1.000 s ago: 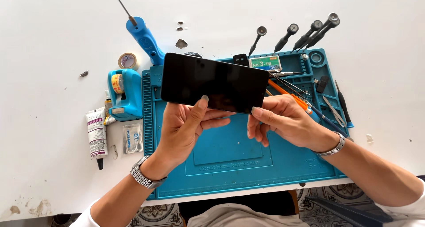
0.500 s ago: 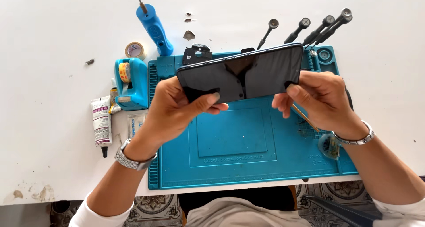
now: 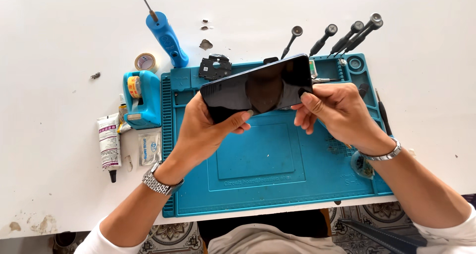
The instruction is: The person reassembles a smartphone at a repair bench, pressing the back cover and frame into place by hand and fitting small components. They power the phone on, tap the lock screen to test it, then use a brush to sweep dust from the phone's surface and set it down.
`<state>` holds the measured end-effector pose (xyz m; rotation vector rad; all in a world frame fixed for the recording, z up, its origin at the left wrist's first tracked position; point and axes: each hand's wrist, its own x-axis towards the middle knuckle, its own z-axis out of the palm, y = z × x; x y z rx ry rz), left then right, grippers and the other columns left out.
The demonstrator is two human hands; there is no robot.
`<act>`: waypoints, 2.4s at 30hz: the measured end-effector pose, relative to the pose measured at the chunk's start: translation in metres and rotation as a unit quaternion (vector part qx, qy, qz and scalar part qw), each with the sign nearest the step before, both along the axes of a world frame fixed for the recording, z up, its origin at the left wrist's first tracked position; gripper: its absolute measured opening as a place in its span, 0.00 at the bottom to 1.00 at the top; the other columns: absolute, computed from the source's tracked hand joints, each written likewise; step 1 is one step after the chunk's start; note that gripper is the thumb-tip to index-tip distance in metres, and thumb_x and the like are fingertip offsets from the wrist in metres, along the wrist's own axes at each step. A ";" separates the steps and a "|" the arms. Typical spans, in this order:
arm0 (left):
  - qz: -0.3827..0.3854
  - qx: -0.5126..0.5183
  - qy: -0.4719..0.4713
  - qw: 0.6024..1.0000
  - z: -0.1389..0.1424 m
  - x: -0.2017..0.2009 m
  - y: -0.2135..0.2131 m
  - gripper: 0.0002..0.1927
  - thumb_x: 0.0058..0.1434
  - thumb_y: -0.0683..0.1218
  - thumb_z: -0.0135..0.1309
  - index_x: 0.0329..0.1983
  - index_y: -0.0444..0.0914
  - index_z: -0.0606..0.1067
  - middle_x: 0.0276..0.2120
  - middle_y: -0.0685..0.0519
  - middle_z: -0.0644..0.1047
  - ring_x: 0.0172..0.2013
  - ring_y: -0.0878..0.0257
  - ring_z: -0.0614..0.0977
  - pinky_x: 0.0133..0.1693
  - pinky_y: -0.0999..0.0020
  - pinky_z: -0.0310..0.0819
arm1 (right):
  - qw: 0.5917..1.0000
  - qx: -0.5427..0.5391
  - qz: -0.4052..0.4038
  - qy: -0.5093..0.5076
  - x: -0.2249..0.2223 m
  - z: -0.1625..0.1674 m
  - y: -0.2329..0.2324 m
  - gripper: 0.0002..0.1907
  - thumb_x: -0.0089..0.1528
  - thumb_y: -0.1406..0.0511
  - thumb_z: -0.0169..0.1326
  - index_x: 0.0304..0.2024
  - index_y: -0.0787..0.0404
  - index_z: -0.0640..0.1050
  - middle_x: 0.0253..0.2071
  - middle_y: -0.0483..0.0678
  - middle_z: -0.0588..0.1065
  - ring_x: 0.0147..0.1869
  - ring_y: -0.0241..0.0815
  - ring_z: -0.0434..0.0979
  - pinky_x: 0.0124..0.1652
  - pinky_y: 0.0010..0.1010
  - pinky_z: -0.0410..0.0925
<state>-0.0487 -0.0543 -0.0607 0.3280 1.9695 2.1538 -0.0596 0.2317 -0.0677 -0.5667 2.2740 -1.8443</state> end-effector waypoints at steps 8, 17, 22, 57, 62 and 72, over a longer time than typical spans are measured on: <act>-0.081 0.047 -0.055 0.994 0.000 -0.005 -0.006 0.21 0.63 0.46 0.63 0.49 0.23 0.75 0.38 0.39 0.82 0.35 0.58 0.88 0.38 0.64 0.87 | 0.991 -0.092 -0.015 -0.093 0.005 0.004 0.007 0.19 0.71 0.62 0.47 0.30 0.68 0.79 0.21 0.51 0.79 0.22 0.35 0.80 0.20 0.24 0.71; -0.307 0.145 -0.227 0.913 -0.017 0.010 0.014 0.30 0.60 0.51 0.65 0.58 0.30 0.71 0.46 0.46 0.81 0.43 0.64 0.84 0.46 0.69 0.81 | 0.966 -0.063 0.136 -0.212 0.011 -0.005 0.001 0.21 0.67 0.60 0.50 0.23 0.65 0.78 0.14 0.47 0.77 0.14 0.31 0.75 0.14 0.21 0.66; -0.166 0.141 -0.246 0.944 -0.027 0.017 0.035 0.18 0.58 0.44 0.65 0.47 0.31 0.74 0.37 0.47 0.81 0.35 0.58 0.83 0.38 0.63 0.81 | 0.996 0.016 0.046 -0.073 0.021 -0.002 -0.016 0.22 0.67 0.59 0.53 0.20 0.63 0.75 0.13 0.42 0.72 0.16 0.26 0.72 0.15 0.20 0.60; -0.111 0.011 0.116 0.987 -0.007 -0.020 -0.005 0.05 0.67 0.35 0.55 0.46 0.34 0.77 0.39 0.50 0.82 0.41 0.71 0.84 0.43 0.77 0.83 | 0.958 0.183 0.102 0.193 0.025 -0.006 -0.022 0.11 0.64 0.61 0.53 0.38 0.63 0.80 0.21 0.46 0.78 0.19 0.37 0.75 0.21 0.30 0.65; -0.141 -0.151 0.242 0.948 0.002 -0.017 -0.004 0.12 0.62 0.42 0.62 0.48 0.35 0.79 0.33 0.55 0.83 0.29 0.76 0.80 0.28 0.82 0.74 | 0.960 0.127 0.101 0.228 0.024 -0.002 -0.021 0.14 0.65 0.64 0.53 0.49 0.67 0.79 0.25 0.48 0.80 0.22 0.36 0.78 0.22 0.28 0.66; -0.133 -0.100 0.119 0.979 -0.014 -0.012 0.000 0.10 0.66 0.45 0.59 0.46 0.36 0.82 0.26 0.58 0.80 0.21 0.79 0.71 0.20 0.82 0.58 | 0.970 0.108 0.092 0.199 0.018 -0.009 -0.019 0.13 0.63 0.67 0.57 0.47 0.67 0.81 0.16 0.46 0.75 0.14 0.31 0.70 0.16 0.28 0.57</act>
